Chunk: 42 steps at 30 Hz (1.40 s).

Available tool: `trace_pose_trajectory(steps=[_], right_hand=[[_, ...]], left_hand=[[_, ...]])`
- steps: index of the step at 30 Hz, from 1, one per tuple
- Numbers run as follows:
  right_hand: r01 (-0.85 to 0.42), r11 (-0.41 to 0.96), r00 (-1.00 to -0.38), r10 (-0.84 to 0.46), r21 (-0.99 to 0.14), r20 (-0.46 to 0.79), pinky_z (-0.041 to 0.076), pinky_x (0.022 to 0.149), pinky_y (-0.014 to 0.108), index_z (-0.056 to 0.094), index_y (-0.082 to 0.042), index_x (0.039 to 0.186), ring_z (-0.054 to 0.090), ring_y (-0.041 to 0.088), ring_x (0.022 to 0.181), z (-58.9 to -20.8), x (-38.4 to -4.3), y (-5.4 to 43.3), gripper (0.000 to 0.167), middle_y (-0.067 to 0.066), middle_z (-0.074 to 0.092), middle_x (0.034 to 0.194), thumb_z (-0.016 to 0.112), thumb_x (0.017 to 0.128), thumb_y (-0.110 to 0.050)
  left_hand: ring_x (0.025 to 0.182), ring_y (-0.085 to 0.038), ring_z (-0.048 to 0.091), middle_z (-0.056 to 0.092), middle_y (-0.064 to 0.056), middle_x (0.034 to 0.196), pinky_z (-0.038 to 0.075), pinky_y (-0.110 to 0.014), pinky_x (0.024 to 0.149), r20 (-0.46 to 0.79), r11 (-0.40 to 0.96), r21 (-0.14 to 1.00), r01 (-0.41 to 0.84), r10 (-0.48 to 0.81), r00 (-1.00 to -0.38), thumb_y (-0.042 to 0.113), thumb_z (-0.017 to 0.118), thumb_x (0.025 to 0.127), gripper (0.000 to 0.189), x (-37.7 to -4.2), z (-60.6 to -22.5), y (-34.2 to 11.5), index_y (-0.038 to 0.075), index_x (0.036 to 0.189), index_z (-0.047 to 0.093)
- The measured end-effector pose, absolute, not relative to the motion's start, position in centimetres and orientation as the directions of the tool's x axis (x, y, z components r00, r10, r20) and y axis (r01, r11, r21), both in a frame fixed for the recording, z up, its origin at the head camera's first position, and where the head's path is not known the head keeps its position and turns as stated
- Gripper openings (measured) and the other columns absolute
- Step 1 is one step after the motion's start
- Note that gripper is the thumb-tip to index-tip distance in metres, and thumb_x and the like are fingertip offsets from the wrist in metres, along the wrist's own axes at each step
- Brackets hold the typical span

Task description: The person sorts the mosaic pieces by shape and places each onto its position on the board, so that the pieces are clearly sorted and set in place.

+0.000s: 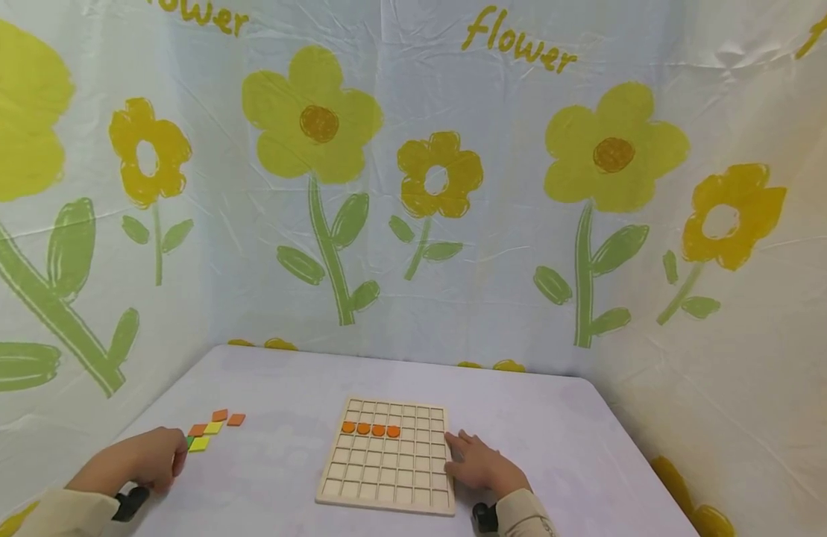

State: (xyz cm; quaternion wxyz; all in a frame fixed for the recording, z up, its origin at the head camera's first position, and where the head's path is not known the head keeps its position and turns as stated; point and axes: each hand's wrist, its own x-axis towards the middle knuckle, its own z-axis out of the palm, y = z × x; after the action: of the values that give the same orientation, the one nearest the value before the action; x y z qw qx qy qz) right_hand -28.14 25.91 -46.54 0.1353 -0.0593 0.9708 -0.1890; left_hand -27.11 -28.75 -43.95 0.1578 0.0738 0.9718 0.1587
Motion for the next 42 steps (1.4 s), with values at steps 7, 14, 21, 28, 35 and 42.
trace_pose_trajectory(steps=[7,14,21,28,35,42], right_hand=[[-0.066,0.924,-0.958,-0.164,-0.377,-0.234,0.026,0.109,0.064,0.042,-0.016,0.146,0.029,0.044,0.142,-46.9,-28.3,25.9,0.062,0.018,0.036,0.153,0.057,0.091,-0.038],[-0.064,0.922,-0.96,-0.162,-0.382,-0.229,0.026,0.109,0.064,0.042,-0.016,0.146,0.029,0.043,0.142,-46.5,-28.0,25.9,0.061,0.018,0.036,0.153,0.057,0.091,-0.037],[-0.066,0.922,-0.961,-0.162,-0.382,-0.225,0.026,0.109,0.064,0.043,-0.016,0.146,0.029,0.043,0.142,-46.4,-27.9,25.8,0.061,0.017,0.036,0.153,0.057,0.091,-0.037],[-0.059,0.923,-0.961,-0.156,-0.381,-0.23,0.026,0.109,0.064,0.043,-0.016,0.146,0.029,0.043,0.142,-46.7,-28.0,25.8,0.061,0.017,0.036,0.153,0.058,0.091,-0.037],[-0.069,0.921,-0.96,-0.165,-0.382,-0.225,0.026,0.109,0.064,0.042,-0.016,0.146,0.029,0.043,0.142,-46.9,-28.1,26.0,0.061,0.017,0.036,0.153,0.057,0.091,-0.038],[-0.067,0.92,-0.959,-0.165,-0.385,-0.229,0.026,0.109,0.064,0.042,-0.017,0.147,0.028,0.043,0.142,-46.8,-28.2,26.1,0.061,0.017,0.036,0.154,0.058,0.091,-0.038]], left_hand=[[0.065,-0.018,0.048,0.054,-0.003,0.068,0.037,-0.032,0.058,-0.214,0.932,0.329,0.153,0.231,-0.949,-0.005,0.07,0.072,0.022,-27.5,-44.5,-28.3,0.01,0.07,0.055],[0.066,-0.018,0.048,0.053,-0.003,0.072,0.036,-0.031,0.058,-0.182,0.923,0.348,0.161,0.235,-0.955,-0.004,0.069,0.071,0.02,-28.5,-44.9,-27.8,0.01,0.071,0.054],[0.068,-0.018,0.048,0.053,-0.003,0.072,0.036,-0.032,0.06,-0.162,0.913,0.376,0.159,0.234,-0.959,-0.001,0.07,0.068,0.02,-29.1,-45.4,-26.9,0.01,0.073,0.054],[0.064,-0.018,0.049,0.054,-0.003,0.068,0.037,-0.031,0.057,-0.139,0.917,0.363,0.165,0.228,-0.964,0.003,0.072,0.07,0.018,-29.2,-45.4,-26.2,0.009,0.071,0.055],[0.061,-0.015,0.047,0.052,0.0,0.066,0.035,-0.027,0.055,-0.078,0.91,0.352,0.22,0.263,-0.962,0.003,0.071,0.069,0.02,-29.4,-45.5,-25.6,0.011,0.069,0.054],[0.062,-0.016,0.047,0.052,-0.001,0.067,0.036,-0.028,0.055,-0.06,0.898,0.37,0.239,0.28,-0.958,0.001,0.072,0.069,0.019,-30.2,-45.0,-23.7,0.01,0.067,0.055]])
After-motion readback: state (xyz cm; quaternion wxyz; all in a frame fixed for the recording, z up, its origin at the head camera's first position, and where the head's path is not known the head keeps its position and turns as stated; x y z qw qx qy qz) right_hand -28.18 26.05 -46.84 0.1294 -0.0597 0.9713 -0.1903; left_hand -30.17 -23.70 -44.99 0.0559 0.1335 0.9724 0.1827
